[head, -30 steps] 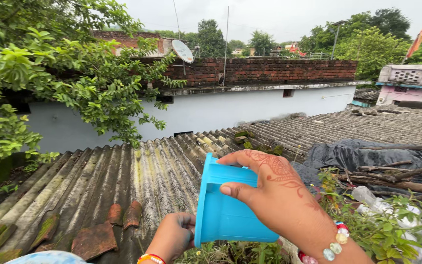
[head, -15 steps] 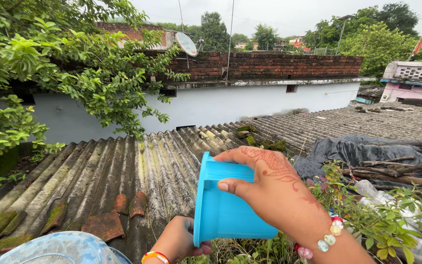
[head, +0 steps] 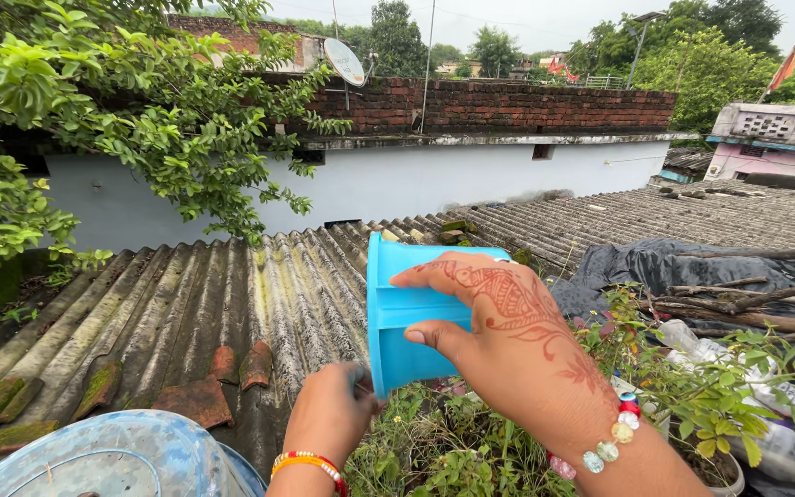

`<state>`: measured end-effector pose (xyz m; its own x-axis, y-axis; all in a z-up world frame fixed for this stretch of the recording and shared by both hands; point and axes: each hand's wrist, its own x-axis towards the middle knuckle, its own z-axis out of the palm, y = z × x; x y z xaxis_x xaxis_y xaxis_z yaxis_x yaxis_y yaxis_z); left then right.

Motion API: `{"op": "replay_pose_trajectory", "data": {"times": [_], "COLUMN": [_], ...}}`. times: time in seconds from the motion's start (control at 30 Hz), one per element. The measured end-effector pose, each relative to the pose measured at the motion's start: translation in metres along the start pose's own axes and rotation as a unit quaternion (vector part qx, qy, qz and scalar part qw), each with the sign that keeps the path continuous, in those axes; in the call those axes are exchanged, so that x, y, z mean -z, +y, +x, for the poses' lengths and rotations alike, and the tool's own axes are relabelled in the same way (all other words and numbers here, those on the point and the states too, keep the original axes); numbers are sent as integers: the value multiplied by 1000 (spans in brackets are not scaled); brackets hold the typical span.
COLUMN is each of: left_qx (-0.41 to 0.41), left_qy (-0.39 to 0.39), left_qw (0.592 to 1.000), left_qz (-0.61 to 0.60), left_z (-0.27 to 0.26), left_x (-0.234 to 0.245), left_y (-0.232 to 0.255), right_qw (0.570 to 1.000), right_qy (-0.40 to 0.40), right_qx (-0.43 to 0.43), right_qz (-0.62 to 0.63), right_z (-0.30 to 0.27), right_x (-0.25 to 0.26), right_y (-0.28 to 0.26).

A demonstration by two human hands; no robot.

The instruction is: The person pours water from a blue mug onto potted plants and pulls out weeds by hand, placing the weeds into a clear plastic container.

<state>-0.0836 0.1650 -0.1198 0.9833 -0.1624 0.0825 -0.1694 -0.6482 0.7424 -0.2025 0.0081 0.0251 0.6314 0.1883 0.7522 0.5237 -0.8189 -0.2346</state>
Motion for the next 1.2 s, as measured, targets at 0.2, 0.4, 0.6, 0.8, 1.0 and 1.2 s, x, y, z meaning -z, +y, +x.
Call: {"op": "replay_pose_trajectory", "data": {"times": [0.2,0.4,0.6,0.8,1.0,1.2], "left_qx": [-46,-84,-137,-73,-158,-64], "left_qy": [-13,32,57,31,53,34], "left_qw": [999,990,988,993,977,996], "left_qz": [18,-106,-48,-90,-136,-44], "left_z": [2,-2,-7,-13,-12,-24], "left_x": [-2,1,-8,-16,-29,-15], "left_y": [1,-4,-14,3,19,60], "right_qw": [1000,1000,990,966,956,953], "right_qy": [7,-2,13,31,41,61], "right_qx": [13,-10,-140,-251,-267,-285], "right_qz": [7,-13,-25,-58,-111,-79], "right_z": [1,3,0,-8,-17,-16], "right_x": [4,9,20,32,56,73], "right_y": [-8,-11,-3,6,20,21]}}
